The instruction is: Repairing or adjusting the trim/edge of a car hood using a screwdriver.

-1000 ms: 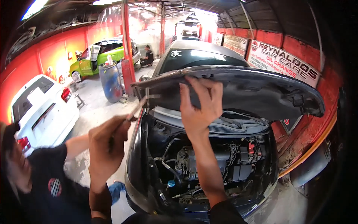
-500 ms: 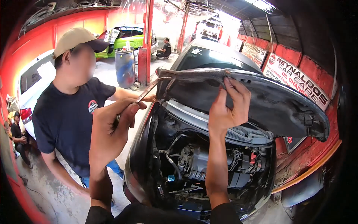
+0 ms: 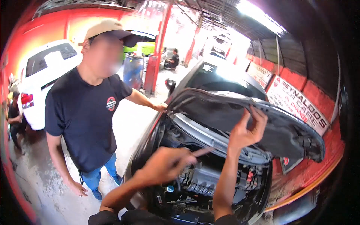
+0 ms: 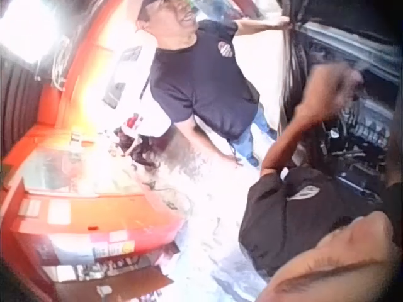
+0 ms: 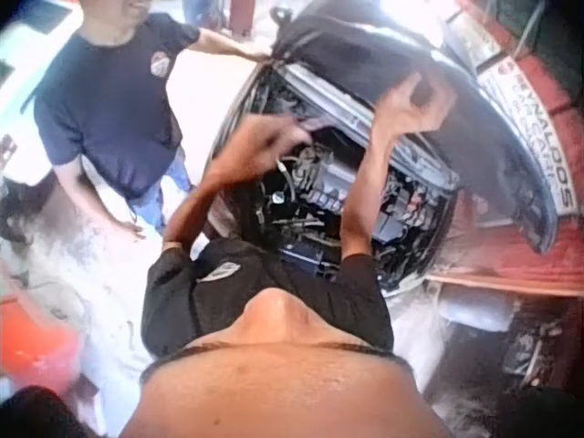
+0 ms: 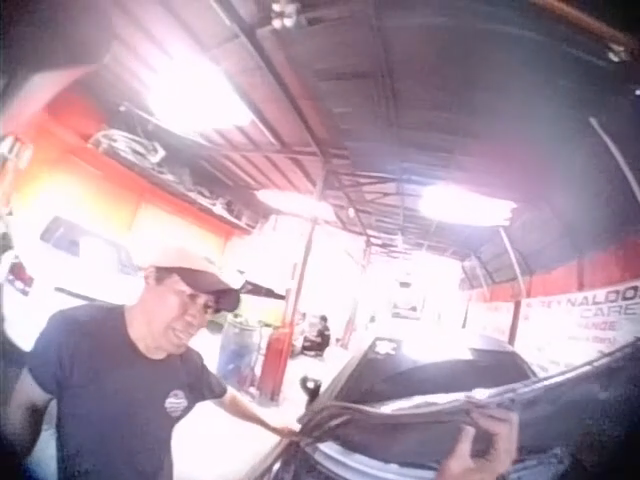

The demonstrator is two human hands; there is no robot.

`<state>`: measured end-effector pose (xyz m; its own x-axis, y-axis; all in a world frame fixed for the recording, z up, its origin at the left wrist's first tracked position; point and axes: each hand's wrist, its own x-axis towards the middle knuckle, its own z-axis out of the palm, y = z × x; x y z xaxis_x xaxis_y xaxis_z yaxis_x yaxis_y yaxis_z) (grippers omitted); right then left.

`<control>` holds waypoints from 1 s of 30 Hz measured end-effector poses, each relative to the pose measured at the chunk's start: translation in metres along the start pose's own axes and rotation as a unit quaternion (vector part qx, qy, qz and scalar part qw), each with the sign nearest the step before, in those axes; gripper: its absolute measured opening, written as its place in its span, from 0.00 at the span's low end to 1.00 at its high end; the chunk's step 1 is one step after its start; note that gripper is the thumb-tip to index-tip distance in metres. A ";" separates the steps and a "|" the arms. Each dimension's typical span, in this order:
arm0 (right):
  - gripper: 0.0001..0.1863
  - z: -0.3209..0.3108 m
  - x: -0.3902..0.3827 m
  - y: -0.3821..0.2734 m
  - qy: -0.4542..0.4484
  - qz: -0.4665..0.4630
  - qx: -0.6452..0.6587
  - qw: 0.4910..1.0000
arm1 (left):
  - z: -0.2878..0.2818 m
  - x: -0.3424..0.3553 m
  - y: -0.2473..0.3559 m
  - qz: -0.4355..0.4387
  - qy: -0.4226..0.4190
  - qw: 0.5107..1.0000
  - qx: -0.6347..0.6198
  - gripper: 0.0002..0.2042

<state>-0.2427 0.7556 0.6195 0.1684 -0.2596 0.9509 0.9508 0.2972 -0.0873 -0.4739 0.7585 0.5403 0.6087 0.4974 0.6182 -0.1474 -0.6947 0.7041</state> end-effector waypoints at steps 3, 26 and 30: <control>0.09 -0.003 0.004 0.002 0.002 0.021 0.007 1.000 | 0.038 -0.007 -0.004 0.027 -0.058 0.997 -0.045 0.14; 0.08 -0.001 0.000 0.015 -0.040 0.027 0.032 0.998 | 0.045 -0.016 0.011 -0.001 -0.096 0.994 -0.043 0.13; 0.08 -0.002 0.007 0.003 -0.023 0.043 0.041 0.998 | 0.044 -0.016 0.021 0.003 -0.055 0.998 -0.005 0.11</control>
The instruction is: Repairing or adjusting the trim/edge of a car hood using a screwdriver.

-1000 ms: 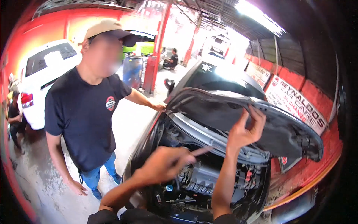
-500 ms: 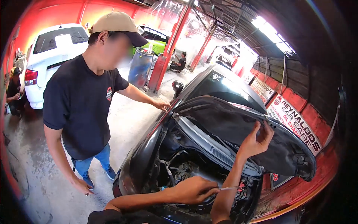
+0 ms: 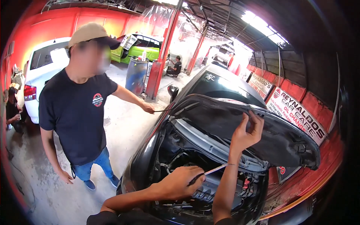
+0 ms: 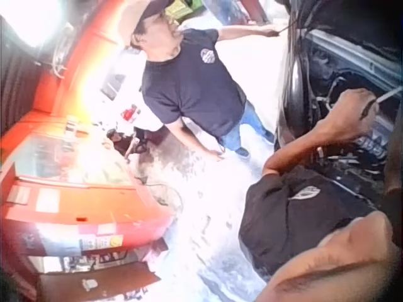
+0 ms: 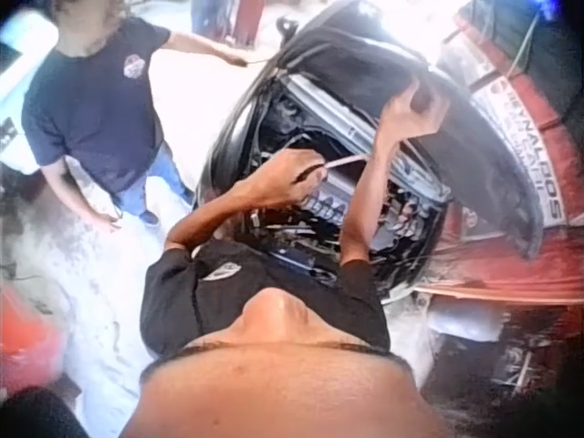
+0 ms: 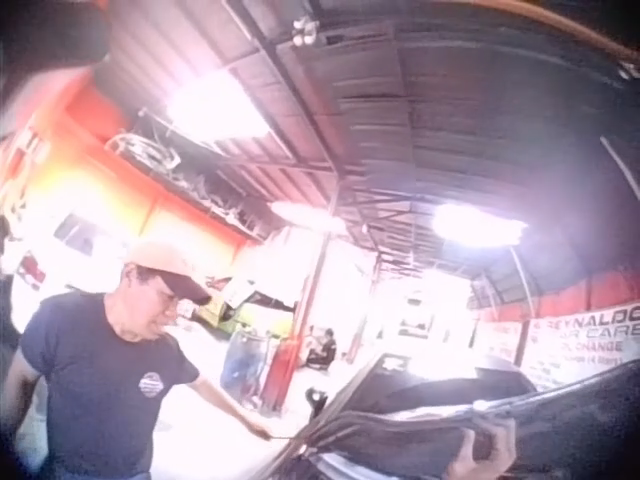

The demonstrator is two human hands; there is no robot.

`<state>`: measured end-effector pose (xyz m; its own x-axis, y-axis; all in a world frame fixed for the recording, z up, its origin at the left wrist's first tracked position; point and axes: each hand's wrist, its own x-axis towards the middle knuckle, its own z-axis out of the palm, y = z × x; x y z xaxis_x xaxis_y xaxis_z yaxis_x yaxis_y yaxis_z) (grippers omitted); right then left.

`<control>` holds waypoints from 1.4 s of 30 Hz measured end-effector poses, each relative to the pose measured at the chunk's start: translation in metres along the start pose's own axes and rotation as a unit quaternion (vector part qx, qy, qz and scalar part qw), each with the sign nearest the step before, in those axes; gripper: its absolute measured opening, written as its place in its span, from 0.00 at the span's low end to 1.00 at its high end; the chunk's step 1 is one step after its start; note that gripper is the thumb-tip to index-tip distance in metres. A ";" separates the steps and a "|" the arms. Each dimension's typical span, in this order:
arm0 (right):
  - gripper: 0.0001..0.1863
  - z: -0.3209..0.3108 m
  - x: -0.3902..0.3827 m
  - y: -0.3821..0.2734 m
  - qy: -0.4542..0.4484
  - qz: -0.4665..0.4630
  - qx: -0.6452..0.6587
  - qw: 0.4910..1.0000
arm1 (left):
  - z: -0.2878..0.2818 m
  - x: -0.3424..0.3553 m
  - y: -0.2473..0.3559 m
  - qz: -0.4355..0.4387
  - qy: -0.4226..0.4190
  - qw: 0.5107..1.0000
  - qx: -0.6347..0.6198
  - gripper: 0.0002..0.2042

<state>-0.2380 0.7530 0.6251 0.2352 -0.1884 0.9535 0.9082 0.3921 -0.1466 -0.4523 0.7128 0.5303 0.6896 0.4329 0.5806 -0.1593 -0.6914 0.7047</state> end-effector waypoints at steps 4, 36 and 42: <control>0.10 0.003 0.000 0.001 -0.006 -0.010 0.013 1.000 | -0.004 0.001 0.010 0.019 0.006 1.000 0.012 0.07; 0.12 0.009 -0.004 -0.010 -0.015 0.019 0.115 0.993 | -0.015 -0.001 0.068 0.016 -0.012 0.963 0.268 0.06; 0.11 0.007 -0.005 -0.013 -0.031 0.042 0.153 0.987 | -0.020 0.005 0.071 0.032 0.031 0.965 0.258 0.07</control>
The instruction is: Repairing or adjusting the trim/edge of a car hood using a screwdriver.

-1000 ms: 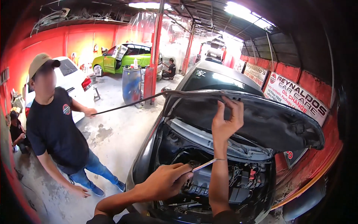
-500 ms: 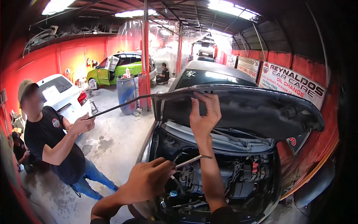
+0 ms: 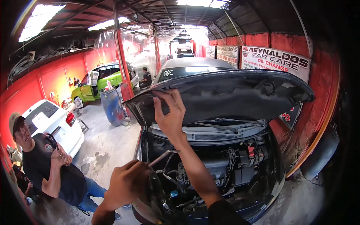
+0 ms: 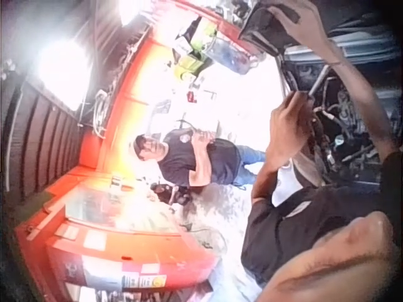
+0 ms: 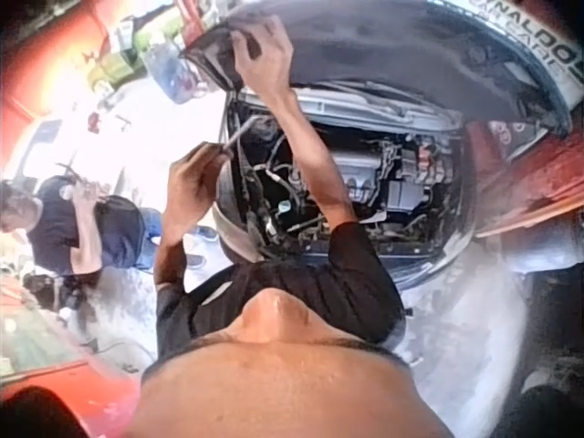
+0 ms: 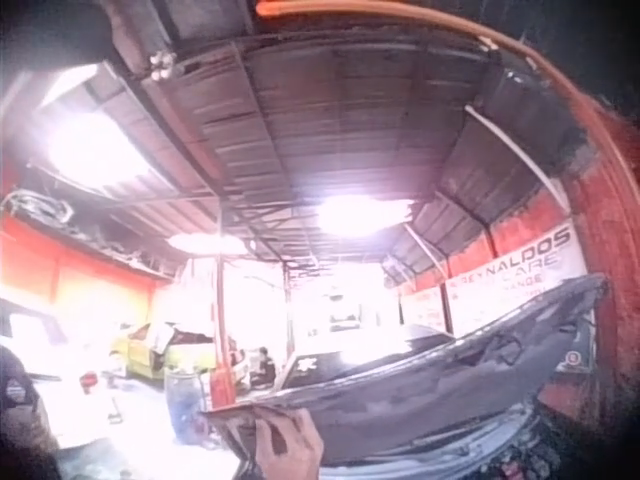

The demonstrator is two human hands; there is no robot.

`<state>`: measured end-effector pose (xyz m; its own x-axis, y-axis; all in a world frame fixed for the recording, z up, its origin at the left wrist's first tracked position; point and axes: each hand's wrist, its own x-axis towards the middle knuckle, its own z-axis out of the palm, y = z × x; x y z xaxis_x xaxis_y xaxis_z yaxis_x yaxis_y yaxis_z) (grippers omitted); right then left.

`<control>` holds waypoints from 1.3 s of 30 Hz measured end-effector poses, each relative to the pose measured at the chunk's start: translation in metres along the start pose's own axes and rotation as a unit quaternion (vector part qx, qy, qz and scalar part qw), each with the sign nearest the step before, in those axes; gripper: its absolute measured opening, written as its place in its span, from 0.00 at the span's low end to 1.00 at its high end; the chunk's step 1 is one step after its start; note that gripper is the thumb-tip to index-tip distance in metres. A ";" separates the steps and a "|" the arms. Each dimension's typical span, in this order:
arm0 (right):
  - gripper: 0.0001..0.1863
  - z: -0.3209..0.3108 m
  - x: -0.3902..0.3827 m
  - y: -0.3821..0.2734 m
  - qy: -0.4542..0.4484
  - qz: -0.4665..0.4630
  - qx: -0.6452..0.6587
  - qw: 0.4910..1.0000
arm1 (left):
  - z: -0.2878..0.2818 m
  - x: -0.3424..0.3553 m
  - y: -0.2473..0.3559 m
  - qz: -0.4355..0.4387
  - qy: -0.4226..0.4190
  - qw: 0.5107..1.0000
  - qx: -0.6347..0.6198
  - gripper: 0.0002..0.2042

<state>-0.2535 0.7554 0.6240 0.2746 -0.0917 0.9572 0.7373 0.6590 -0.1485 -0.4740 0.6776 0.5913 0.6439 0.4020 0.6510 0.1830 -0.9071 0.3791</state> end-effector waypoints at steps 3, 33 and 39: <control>0.07 -0.002 -0.004 -0.010 -0.008 0.052 0.039 0.998 | -0.019 0.005 0.005 -0.023 0.021 0.999 0.026 0.06; 0.09 0.000 0.007 0.005 -0.105 0.462 0.475 0.742 | -0.054 0.045 0.013 -0.045 0.035 0.965 0.256 0.27; 0.09 0.006 -0.005 0.007 -0.082 0.424 0.477 0.765 | -0.046 0.044 0.011 -0.032 0.035 0.946 0.319 0.31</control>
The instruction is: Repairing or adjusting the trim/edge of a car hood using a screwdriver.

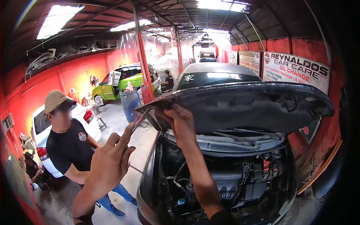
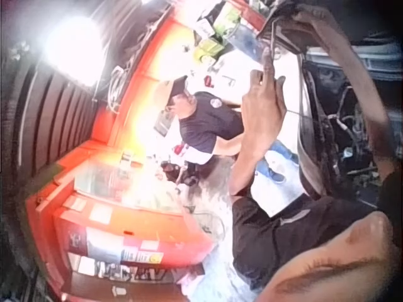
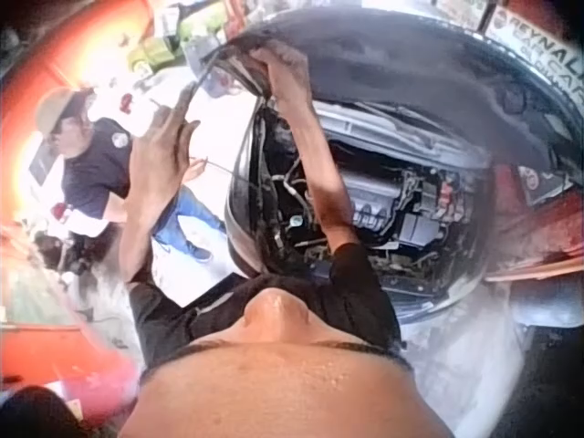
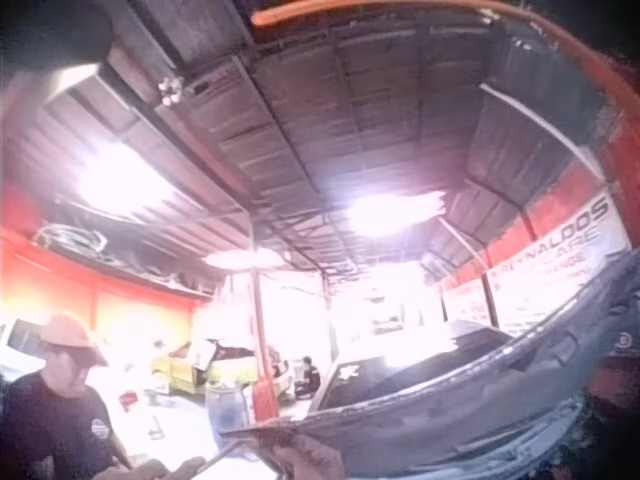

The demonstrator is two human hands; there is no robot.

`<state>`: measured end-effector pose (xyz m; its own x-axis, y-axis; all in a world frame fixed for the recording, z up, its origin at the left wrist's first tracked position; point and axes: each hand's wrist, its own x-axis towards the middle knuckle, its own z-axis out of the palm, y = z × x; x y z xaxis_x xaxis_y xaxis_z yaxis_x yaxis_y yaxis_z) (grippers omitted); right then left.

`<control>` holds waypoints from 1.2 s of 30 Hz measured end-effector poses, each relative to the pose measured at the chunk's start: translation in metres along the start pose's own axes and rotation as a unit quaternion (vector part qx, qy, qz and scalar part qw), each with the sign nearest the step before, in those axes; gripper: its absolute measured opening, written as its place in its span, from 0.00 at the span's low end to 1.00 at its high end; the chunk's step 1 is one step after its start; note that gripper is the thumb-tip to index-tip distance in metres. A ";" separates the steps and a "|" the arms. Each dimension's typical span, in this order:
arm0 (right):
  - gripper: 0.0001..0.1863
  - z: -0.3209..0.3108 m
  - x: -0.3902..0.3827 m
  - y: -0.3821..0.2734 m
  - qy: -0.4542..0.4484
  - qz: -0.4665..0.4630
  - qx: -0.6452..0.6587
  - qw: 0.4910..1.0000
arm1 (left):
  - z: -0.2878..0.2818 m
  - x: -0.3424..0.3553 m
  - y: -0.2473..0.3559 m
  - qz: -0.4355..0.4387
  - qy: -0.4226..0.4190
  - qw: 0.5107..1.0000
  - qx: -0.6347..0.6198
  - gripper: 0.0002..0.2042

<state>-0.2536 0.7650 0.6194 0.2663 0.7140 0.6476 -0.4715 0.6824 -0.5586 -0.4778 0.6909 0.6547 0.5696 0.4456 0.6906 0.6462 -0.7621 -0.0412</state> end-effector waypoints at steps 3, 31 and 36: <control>0.09 -0.006 0.001 0.009 -0.007 -0.023 -0.003 1.000 | 0.003 0.004 0.008 -0.011 -0.007 1.000 0.021 0.30; 0.04 0.012 -0.007 0.025 0.011 -0.140 -0.077 0.987 | -0.039 0.058 0.085 -0.055 -0.254 0.895 0.363 0.34; 0.04 0.024 -0.006 0.032 0.000 -0.137 -0.078 0.988 | -0.033 0.045 0.097 -0.153 -0.223 0.910 0.313 0.35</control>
<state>-0.2907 0.7792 0.6102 0.3658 0.5000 0.7850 -0.2467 0.8654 -0.4362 -0.4062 0.6214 0.7063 0.3731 0.8455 0.3820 0.8930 -0.2155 -0.3951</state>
